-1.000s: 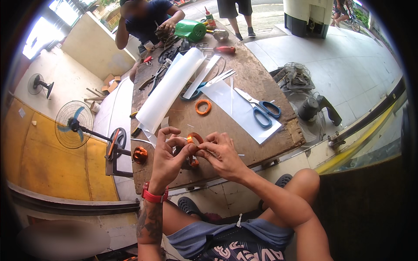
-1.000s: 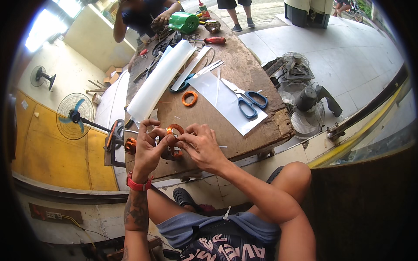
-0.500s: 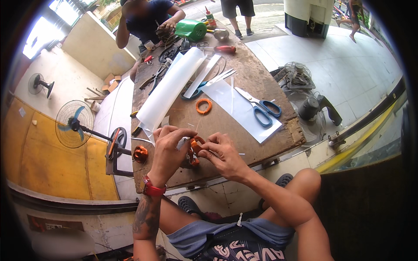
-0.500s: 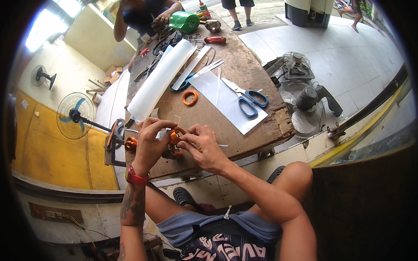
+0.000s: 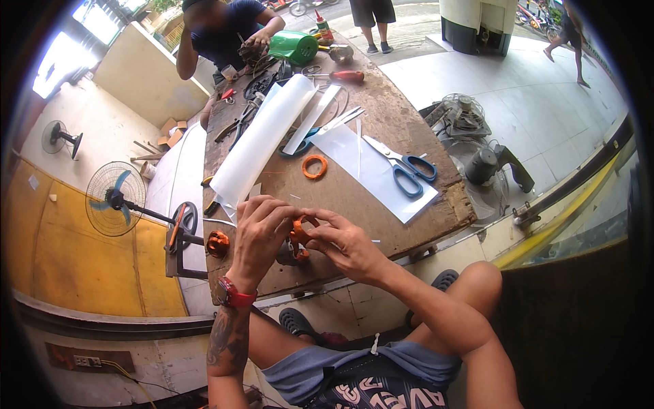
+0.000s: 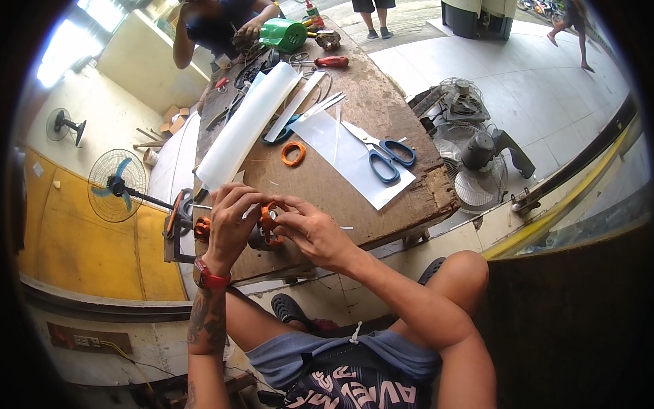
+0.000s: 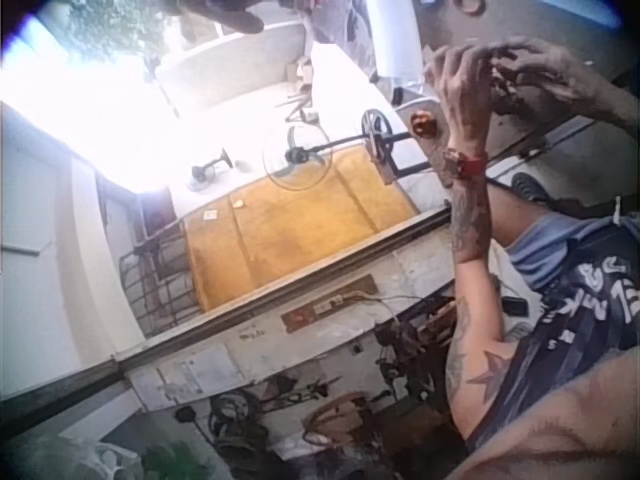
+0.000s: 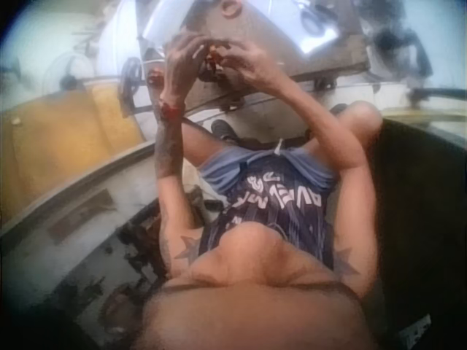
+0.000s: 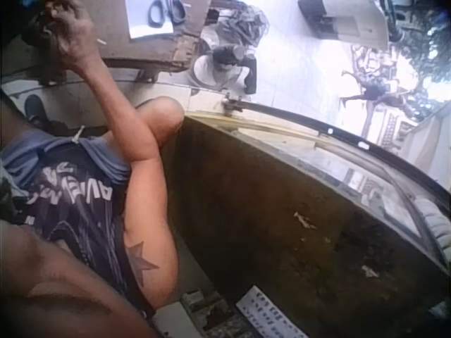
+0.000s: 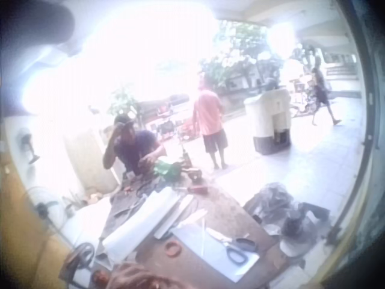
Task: The person sits on the floor and assembles a small electrical component by hand. They place orange wire coils into a metal frame and secure them with white tape, repeating the process for multiple coils.
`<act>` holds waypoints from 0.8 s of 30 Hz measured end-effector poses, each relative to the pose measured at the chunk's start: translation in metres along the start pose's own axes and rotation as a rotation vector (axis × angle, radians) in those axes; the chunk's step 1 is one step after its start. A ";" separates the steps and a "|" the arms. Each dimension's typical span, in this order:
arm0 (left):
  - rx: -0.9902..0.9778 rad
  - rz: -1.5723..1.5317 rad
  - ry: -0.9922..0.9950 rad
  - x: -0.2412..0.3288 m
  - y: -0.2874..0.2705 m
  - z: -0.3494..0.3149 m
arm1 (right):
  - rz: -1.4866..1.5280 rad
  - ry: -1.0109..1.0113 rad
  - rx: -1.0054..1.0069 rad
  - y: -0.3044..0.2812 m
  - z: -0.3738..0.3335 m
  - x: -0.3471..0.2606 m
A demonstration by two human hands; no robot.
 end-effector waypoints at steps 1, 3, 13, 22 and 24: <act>0.000 0.002 -0.004 0.000 0.000 -0.001 | -0.024 -0.010 0.002 0.000 0.000 0.000; 0.009 -0.014 -0.024 -0.002 0.001 -0.002 | -0.049 -0.020 0.005 0.000 -0.001 0.000; 0.032 -0.063 -0.075 -0.006 0.002 -0.003 | -0.157 -0.163 0.026 0.000 0.000 0.000; -0.032 -0.064 -0.024 -0.006 -0.004 0.004 | -0.031 -0.083 0.027 0.004 -0.003 0.004; -0.026 -0.057 -0.021 -0.008 -0.004 0.003 | -0.036 -0.100 0.041 0.003 -0.003 0.004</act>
Point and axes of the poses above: each hand's wrist, its own z-axis towards the middle knuckle, its own y-axis out of the palm, x = y × z, the point moved 5 cm from there along z, towards the middle knuckle, and after that the axes turned 12 degrees about -z, right-handed, at the moved point
